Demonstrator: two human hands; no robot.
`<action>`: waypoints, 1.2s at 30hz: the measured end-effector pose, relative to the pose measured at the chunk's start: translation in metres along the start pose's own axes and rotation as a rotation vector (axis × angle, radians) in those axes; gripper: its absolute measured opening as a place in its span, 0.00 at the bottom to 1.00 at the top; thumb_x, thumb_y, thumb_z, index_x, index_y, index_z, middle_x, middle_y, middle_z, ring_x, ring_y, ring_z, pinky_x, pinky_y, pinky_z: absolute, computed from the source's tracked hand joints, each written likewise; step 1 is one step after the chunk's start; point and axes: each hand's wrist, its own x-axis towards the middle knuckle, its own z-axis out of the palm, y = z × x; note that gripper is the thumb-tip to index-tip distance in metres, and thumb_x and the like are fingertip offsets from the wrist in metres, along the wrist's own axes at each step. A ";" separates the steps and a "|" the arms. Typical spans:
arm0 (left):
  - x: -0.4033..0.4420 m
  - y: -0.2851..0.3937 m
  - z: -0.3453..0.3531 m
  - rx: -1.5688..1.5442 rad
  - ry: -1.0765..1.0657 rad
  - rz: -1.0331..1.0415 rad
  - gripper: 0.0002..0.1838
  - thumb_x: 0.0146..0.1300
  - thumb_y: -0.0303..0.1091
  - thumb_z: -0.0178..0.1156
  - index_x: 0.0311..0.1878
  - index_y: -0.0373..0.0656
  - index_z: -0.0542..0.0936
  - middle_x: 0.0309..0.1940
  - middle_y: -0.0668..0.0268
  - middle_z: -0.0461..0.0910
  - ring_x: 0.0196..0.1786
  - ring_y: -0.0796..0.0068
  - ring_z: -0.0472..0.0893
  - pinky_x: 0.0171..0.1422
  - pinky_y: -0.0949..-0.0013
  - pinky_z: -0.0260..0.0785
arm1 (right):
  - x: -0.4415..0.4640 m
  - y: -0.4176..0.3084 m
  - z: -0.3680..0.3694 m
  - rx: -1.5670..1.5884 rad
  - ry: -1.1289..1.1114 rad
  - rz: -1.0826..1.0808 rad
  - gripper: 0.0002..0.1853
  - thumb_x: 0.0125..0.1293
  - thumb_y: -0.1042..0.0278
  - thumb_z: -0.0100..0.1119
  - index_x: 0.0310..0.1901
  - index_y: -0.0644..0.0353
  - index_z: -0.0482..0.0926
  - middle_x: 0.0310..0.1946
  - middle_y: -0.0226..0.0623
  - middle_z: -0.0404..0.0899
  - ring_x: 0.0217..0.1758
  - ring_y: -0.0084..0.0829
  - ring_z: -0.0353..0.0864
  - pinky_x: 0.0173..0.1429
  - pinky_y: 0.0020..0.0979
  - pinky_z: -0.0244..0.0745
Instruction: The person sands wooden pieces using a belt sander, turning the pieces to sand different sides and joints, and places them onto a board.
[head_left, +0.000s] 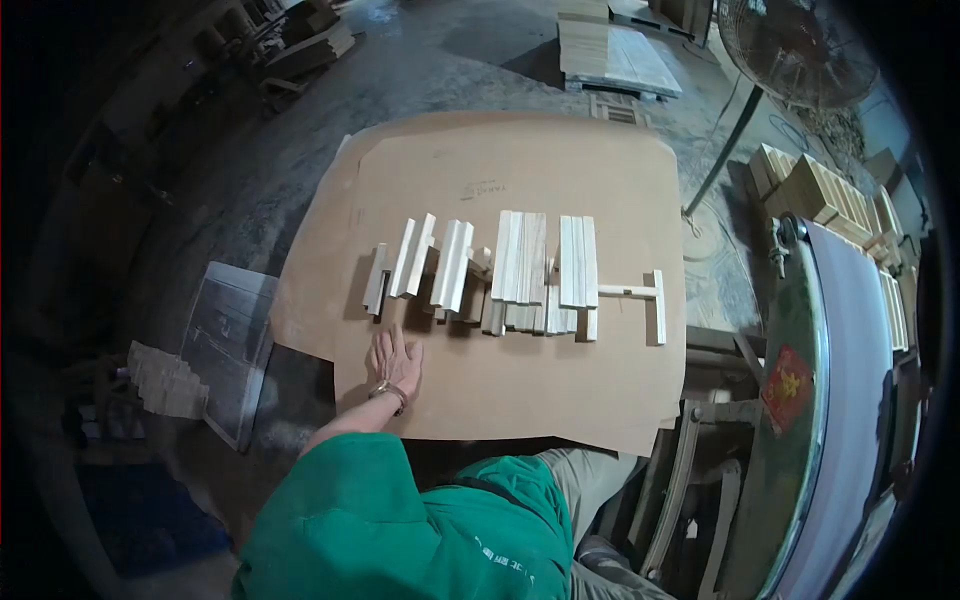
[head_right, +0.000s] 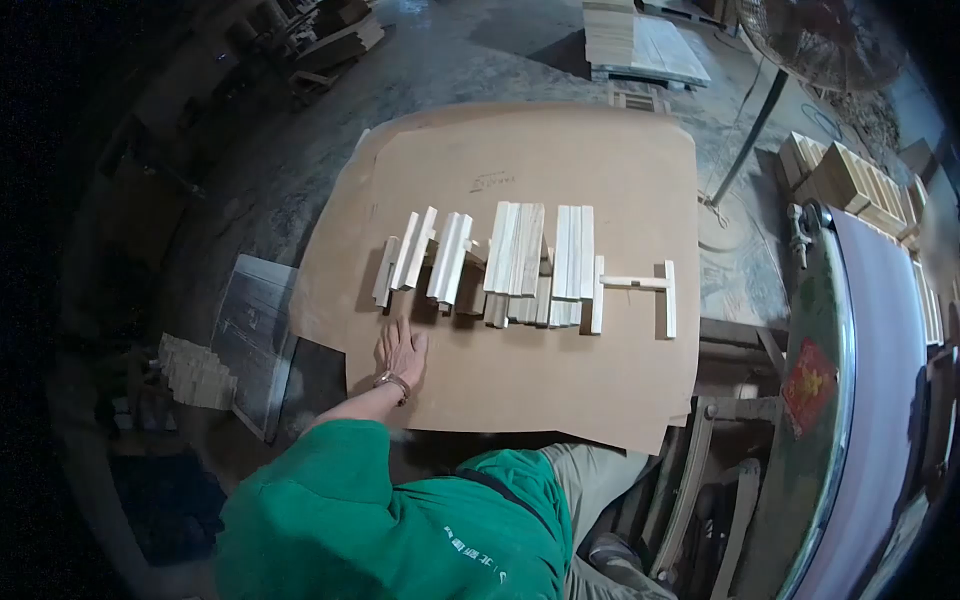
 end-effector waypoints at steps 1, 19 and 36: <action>0.000 -0.002 0.006 0.001 -0.020 0.011 0.35 0.73 0.58 0.38 0.77 0.49 0.58 0.77 0.53 0.55 0.79 0.52 0.52 0.81 0.44 0.36 | 0.000 -0.002 0.001 0.006 -0.029 0.010 0.23 0.73 0.55 0.56 0.55 0.69 0.78 0.43 0.46 0.83 0.42 0.39 0.80 0.50 0.35 0.75; 0.031 -0.142 0.003 -0.217 0.065 -0.597 0.43 0.67 0.63 0.50 0.75 0.42 0.58 0.67 0.41 0.67 0.69 0.37 0.67 0.72 0.46 0.60 | 0.042 -0.072 0.389 0.024 -0.602 -0.380 0.29 0.68 0.51 0.55 0.62 0.65 0.73 0.51 0.57 0.81 0.57 0.49 0.81 0.61 0.40 0.73; 0.168 -0.197 -0.015 -0.286 0.208 -0.204 0.13 0.64 0.37 0.59 0.31 0.36 0.72 0.25 0.52 0.76 0.29 0.57 0.74 0.38 0.54 0.68 | -0.009 -0.064 0.365 0.174 -0.604 -0.385 0.09 0.69 0.68 0.54 0.36 0.66 0.75 0.33 0.55 0.77 0.40 0.57 0.76 0.45 0.49 0.69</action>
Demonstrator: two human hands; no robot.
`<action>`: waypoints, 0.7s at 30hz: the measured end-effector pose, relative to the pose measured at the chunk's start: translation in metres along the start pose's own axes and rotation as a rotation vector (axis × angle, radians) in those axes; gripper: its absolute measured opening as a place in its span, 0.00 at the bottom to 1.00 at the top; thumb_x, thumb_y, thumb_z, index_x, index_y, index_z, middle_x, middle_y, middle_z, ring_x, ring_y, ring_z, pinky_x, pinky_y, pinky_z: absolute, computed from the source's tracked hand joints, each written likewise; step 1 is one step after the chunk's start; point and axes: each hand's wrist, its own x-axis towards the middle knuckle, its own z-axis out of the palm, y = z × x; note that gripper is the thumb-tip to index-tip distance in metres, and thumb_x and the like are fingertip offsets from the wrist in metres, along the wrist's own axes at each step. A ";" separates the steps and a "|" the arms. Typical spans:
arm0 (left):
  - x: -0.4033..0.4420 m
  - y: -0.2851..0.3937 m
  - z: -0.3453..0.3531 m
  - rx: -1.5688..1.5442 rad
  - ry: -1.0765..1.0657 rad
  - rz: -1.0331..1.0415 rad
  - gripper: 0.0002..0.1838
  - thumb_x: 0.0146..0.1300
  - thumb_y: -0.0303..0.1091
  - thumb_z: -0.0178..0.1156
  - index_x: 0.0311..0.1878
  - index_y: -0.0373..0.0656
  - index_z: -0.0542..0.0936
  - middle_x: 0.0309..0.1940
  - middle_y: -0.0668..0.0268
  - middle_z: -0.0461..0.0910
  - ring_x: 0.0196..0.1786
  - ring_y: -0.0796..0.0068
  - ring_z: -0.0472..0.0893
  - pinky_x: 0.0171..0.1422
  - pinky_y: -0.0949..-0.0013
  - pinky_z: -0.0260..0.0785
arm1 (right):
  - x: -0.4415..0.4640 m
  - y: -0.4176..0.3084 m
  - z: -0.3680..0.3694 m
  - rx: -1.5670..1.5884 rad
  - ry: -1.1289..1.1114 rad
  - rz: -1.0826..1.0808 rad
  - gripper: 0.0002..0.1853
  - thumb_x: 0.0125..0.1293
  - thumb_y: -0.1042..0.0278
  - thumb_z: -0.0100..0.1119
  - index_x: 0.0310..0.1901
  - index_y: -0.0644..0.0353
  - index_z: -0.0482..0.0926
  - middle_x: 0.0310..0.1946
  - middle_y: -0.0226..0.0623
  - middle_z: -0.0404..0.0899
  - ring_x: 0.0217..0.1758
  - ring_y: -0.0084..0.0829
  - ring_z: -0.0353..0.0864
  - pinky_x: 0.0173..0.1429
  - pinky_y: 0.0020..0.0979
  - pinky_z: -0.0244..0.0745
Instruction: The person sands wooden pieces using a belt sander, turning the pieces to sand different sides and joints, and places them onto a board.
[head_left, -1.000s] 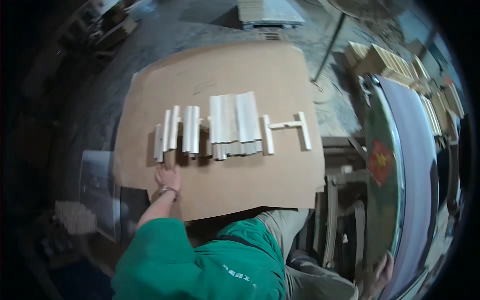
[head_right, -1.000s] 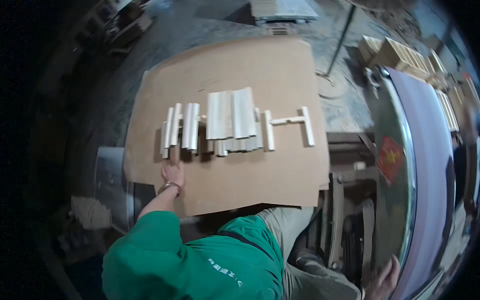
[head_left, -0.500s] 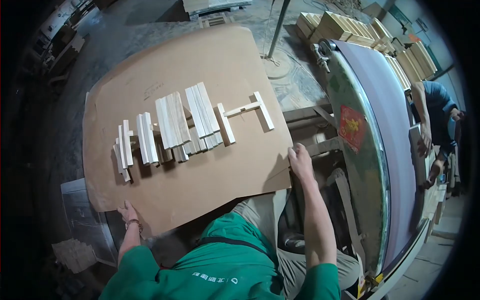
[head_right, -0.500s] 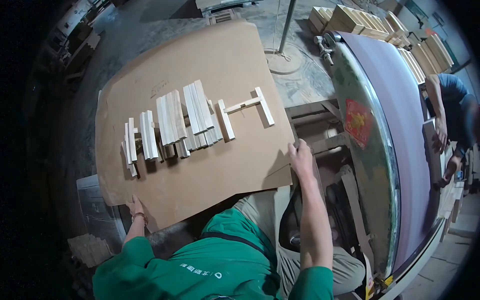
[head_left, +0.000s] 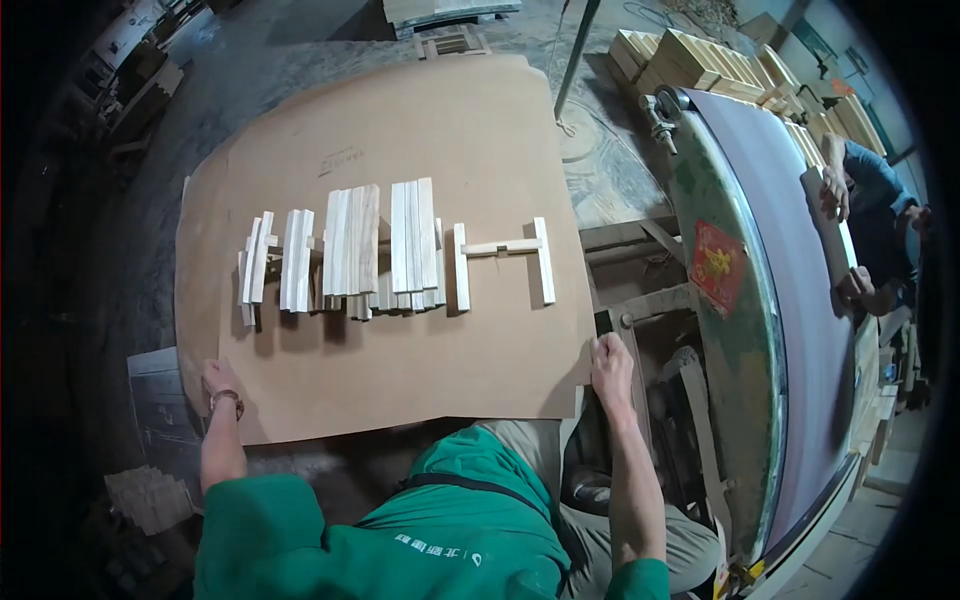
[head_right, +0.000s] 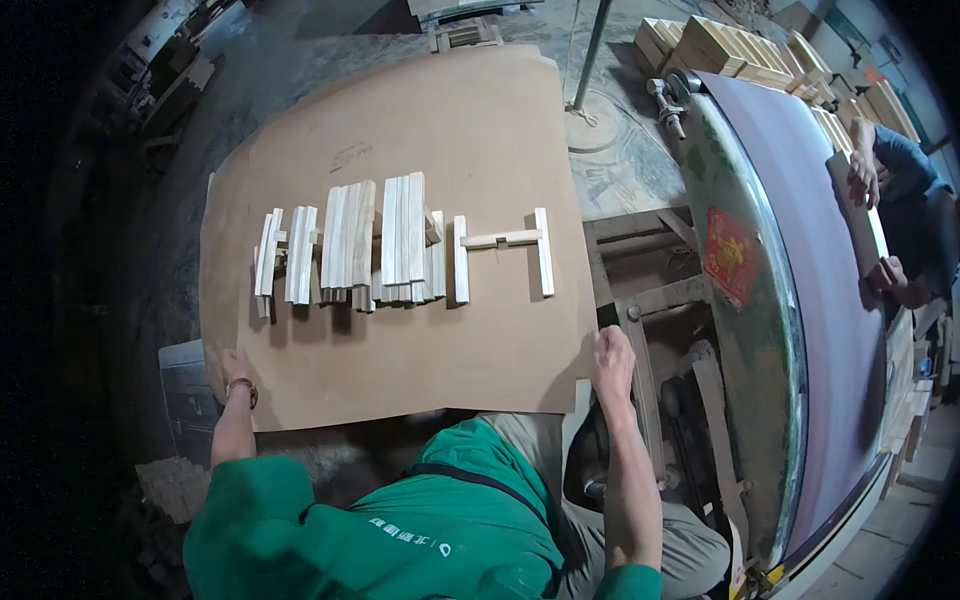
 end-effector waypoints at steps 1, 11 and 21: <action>0.017 -0.016 0.013 0.039 -0.050 0.023 0.13 0.64 0.37 0.60 0.32 0.36 0.73 0.25 0.52 0.76 0.29 0.57 0.74 0.38 0.54 0.68 | -0.004 0.000 0.006 0.002 0.054 -0.009 0.10 0.70 0.67 0.55 0.35 0.67 0.74 0.32 0.55 0.76 0.38 0.56 0.76 0.44 0.48 0.69; -0.043 0.043 -0.004 0.574 -0.008 0.030 0.18 0.69 0.46 0.56 0.52 0.42 0.77 0.52 0.50 0.80 0.57 0.46 0.79 0.59 0.48 0.71 | 0.014 0.010 0.044 -0.011 0.122 -0.040 0.07 0.70 0.70 0.54 0.35 0.65 0.72 0.32 0.52 0.75 0.40 0.54 0.76 0.45 0.51 0.69; -0.046 0.041 0.005 0.606 -0.050 -0.030 0.21 0.75 0.50 0.46 0.56 0.43 0.74 0.60 0.49 0.74 0.64 0.44 0.71 0.68 0.48 0.64 | -0.020 -0.007 0.035 0.278 0.130 0.162 0.19 0.73 0.58 0.52 0.51 0.69 0.73 0.45 0.57 0.79 0.49 0.52 0.80 0.54 0.45 0.72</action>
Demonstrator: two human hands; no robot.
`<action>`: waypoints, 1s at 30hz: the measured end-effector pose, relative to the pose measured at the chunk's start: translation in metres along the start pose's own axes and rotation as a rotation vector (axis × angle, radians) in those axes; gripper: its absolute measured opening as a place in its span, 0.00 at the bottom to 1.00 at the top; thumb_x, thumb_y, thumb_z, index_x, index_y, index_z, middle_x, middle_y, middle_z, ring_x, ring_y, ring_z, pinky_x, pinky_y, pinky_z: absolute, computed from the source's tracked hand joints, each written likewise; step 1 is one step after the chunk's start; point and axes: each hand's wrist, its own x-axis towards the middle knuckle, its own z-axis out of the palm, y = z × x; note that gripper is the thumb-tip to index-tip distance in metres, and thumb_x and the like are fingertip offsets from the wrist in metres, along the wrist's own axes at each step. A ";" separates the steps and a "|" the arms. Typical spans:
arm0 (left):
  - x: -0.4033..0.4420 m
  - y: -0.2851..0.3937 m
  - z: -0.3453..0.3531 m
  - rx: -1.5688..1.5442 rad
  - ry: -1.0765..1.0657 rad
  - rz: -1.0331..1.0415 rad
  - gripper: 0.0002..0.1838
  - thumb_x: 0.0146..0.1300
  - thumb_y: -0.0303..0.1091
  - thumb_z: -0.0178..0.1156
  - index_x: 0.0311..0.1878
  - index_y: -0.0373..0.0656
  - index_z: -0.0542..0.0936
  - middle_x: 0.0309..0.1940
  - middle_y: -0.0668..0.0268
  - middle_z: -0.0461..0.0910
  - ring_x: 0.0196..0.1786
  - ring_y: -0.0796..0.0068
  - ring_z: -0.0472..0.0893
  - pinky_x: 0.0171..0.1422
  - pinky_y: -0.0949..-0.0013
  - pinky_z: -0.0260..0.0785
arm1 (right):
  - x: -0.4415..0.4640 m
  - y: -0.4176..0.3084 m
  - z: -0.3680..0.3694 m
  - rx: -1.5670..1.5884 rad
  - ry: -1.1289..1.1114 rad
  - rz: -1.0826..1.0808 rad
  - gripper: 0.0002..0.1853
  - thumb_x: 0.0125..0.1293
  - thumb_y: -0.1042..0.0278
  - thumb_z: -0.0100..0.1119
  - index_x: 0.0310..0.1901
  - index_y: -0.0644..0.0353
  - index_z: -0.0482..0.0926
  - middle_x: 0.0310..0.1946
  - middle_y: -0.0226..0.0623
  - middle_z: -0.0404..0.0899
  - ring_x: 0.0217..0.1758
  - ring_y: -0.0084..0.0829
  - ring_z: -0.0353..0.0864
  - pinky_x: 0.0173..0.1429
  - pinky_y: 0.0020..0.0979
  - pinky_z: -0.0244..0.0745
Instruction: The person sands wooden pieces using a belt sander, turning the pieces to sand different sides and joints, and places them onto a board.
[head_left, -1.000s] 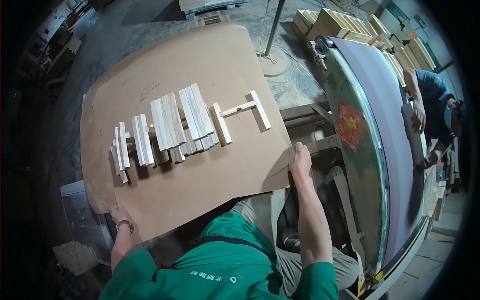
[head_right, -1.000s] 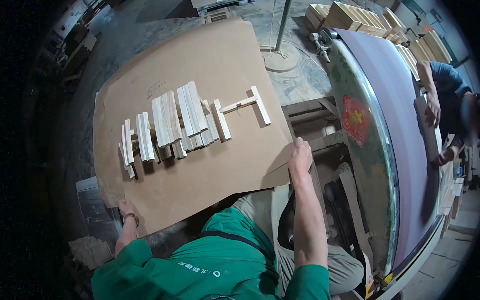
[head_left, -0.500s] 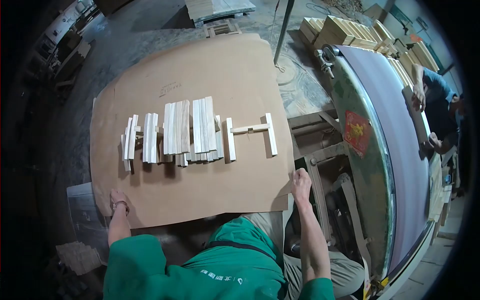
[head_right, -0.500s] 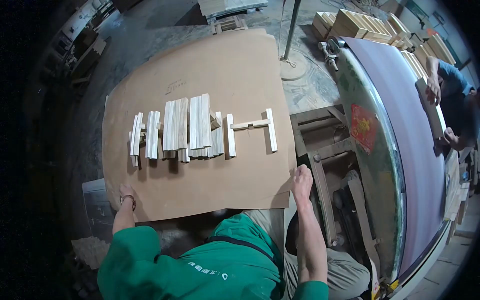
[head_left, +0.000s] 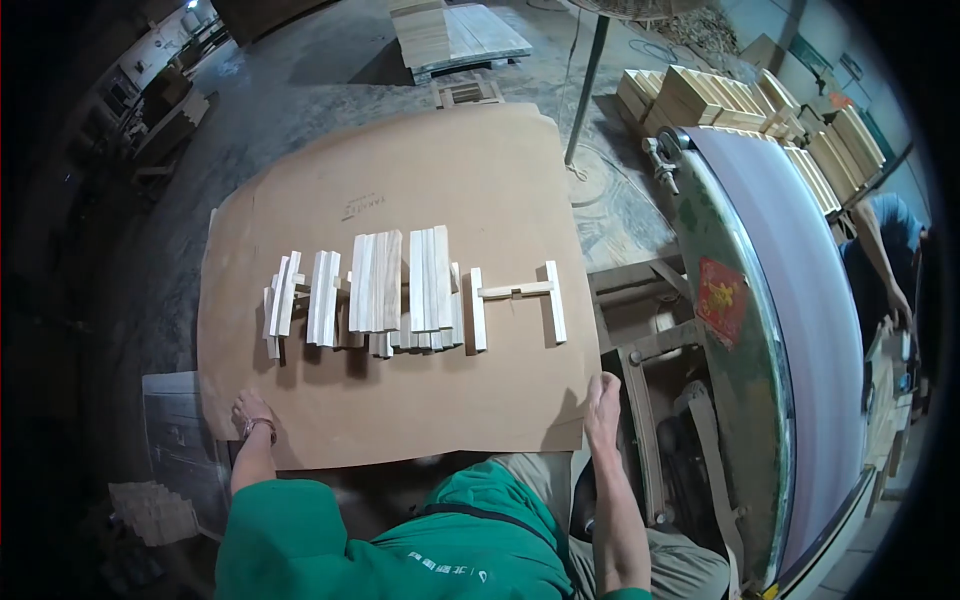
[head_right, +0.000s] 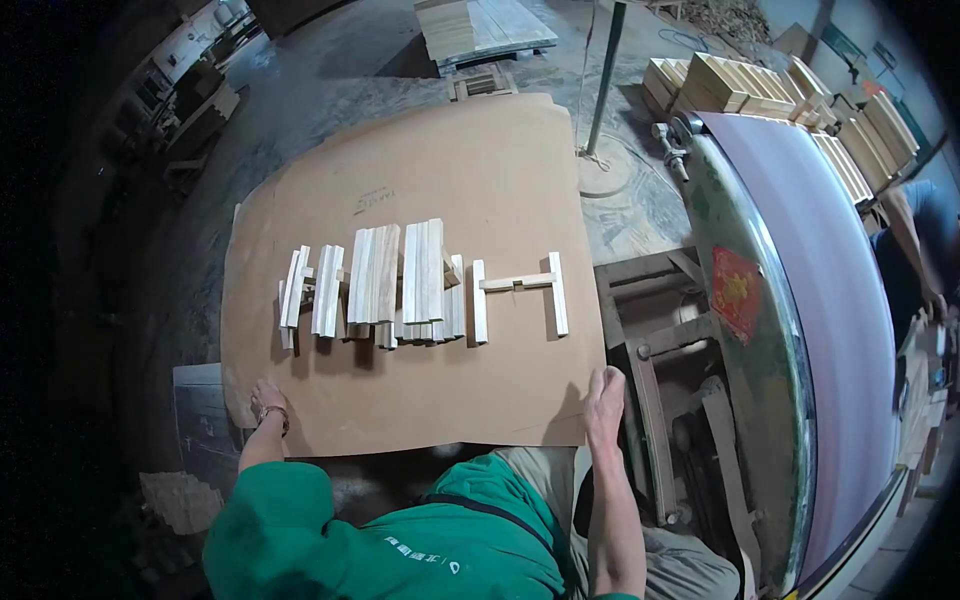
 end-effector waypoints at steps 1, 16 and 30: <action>0.004 -0.002 0.005 0.003 0.003 0.000 0.21 0.75 0.50 0.46 0.56 0.43 0.74 0.60 0.48 0.74 0.64 0.43 0.71 0.68 0.47 0.63 | -0.006 -0.004 0.007 -0.108 0.037 -0.050 0.19 0.73 0.59 0.52 0.53 0.69 0.71 0.46 0.61 0.78 0.52 0.54 0.79 0.56 0.46 0.72; -0.016 0.004 0.012 -0.004 -0.007 -0.055 0.21 0.75 0.48 0.44 0.57 0.43 0.73 0.60 0.51 0.74 0.66 0.48 0.71 0.68 0.44 0.62 | 0.038 -0.041 -0.002 -0.278 -0.105 -0.147 0.15 0.73 0.63 0.55 0.55 0.61 0.68 0.43 0.59 0.78 0.47 0.61 0.78 0.48 0.50 0.72; -0.009 0.071 -0.066 -0.758 0.388 0.074 0.22 0.72 0.40 0.52 0.61 0.32 0.73 0.57 0.46 0.74 0.61 0.48 0.73 0.67 0.54 0.63 | 0.033 -0.007 -0.007 -0.450 0.085 -0.469 0.25 0.70 0.67 0.58 0.65 0.66 0.66 0.55 0.55 0.72 0.60 0.53 0.71 0.63 0.45 0.68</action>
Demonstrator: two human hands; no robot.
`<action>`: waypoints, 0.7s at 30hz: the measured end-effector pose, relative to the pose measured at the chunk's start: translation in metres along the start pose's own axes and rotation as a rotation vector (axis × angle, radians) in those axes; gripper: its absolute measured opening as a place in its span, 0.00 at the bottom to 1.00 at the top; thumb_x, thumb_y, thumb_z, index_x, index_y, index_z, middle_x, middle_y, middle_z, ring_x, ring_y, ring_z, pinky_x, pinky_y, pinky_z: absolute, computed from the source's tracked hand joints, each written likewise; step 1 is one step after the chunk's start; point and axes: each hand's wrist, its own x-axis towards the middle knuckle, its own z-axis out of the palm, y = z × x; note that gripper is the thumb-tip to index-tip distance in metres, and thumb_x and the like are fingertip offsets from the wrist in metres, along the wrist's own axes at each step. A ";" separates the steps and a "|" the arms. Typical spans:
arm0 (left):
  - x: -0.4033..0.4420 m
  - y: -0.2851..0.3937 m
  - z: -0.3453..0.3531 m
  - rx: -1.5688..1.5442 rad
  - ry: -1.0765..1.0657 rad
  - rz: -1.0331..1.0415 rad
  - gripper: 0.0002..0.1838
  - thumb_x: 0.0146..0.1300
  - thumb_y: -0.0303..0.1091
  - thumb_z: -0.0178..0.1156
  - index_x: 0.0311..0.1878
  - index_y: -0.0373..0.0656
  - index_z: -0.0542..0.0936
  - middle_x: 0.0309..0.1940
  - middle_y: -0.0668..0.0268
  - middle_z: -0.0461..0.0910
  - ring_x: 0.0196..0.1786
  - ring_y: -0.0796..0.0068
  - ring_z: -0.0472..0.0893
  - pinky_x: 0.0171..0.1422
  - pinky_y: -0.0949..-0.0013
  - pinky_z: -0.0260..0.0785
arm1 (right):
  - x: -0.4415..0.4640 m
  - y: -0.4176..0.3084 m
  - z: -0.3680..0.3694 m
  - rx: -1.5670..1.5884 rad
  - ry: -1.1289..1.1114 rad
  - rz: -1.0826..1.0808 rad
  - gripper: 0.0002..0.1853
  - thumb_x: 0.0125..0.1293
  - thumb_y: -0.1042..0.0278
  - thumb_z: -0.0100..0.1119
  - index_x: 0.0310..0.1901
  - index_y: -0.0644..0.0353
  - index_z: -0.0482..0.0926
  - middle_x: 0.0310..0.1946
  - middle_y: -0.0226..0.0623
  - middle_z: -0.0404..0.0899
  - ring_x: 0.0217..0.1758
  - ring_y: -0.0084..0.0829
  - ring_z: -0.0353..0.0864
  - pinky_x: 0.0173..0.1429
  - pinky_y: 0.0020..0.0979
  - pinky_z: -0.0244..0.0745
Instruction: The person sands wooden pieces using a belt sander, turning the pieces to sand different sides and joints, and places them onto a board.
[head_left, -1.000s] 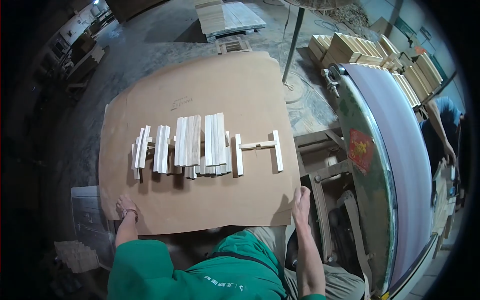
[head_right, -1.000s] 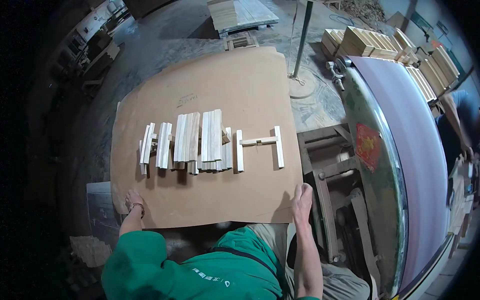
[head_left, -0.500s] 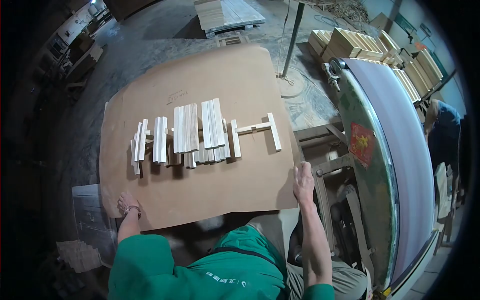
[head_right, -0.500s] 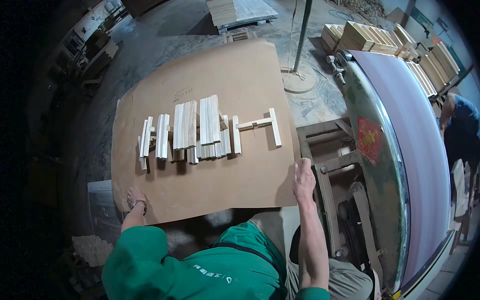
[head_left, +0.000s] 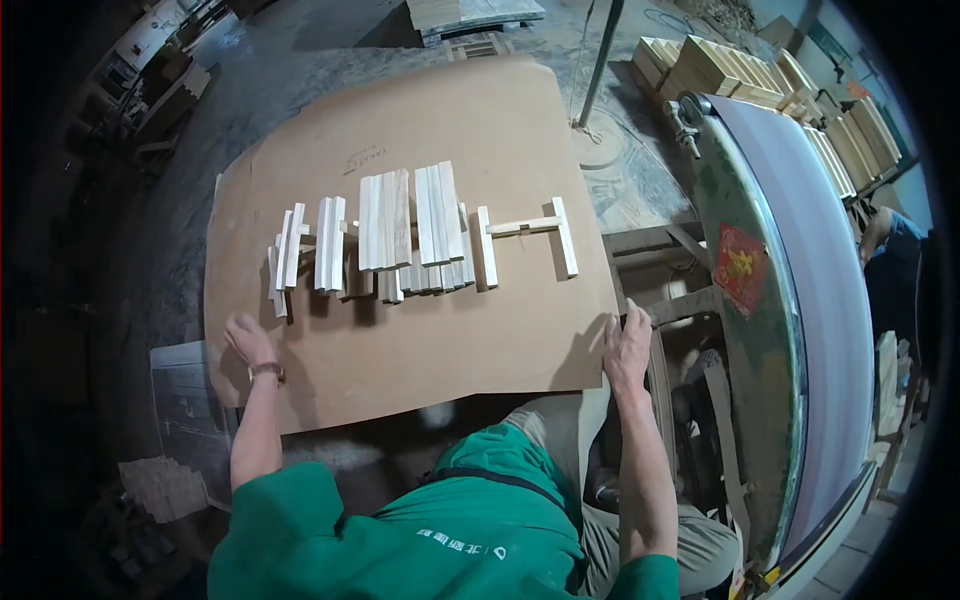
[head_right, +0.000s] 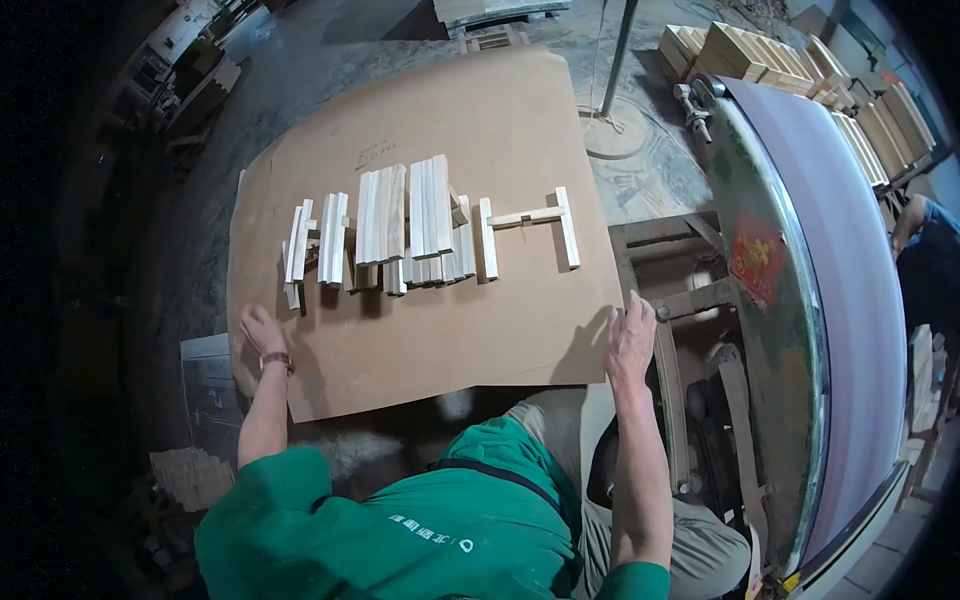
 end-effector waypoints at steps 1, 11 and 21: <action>0.003 0.039 -0.005 -0.138 0.018 0.060 0.21 0.72 0.39 0.53 0.60 0.33 0.73 0.54 0.48 0.76 0.59 0.52 0.75 0.65 0.56 0.65 | 0.005 -0.006 -0.003 0.038 0.022 -0.045 0.25 0.69 0.69 0.58 0.65 0.66 0.65 0.55 0.54 0.71 0.59 0.53 0.71 0.63 0.45 0.68; -0.137 0.368 -0.026 -0.567 -0.750 1.231 0.13 0.66 0.33 0.61 0.50 0.39 0.79 0.44 0.53 0.80 0.46 0.53 0.80 0.54 0.59 0.74 | 0.011 -0.052 -0.067 0.294 -0.097 -0.017 0.23 0.68 0.74 0.58 0.63 0.67 0.69 0.49 0.52 0.73 0.39 0.41 0.80 0.51 0.39 0.76; -0.217 0.375 0.118 0.195 -0.716 1.144 0.09 0.60 0.26 0.56 0.45 0.39 0.76 0.44 0.55 0.78 0.51 0.55 0.78 0.57 0.55 0.71 | -0.025 -0.014 -0.159 0.105 -0.074 -0.106 0.19 0.68 0.76 0.57 0.61 0.65 0.72 0.45 0.45 0.78 0.37 0.35 0.79 0.43 0.32 0.76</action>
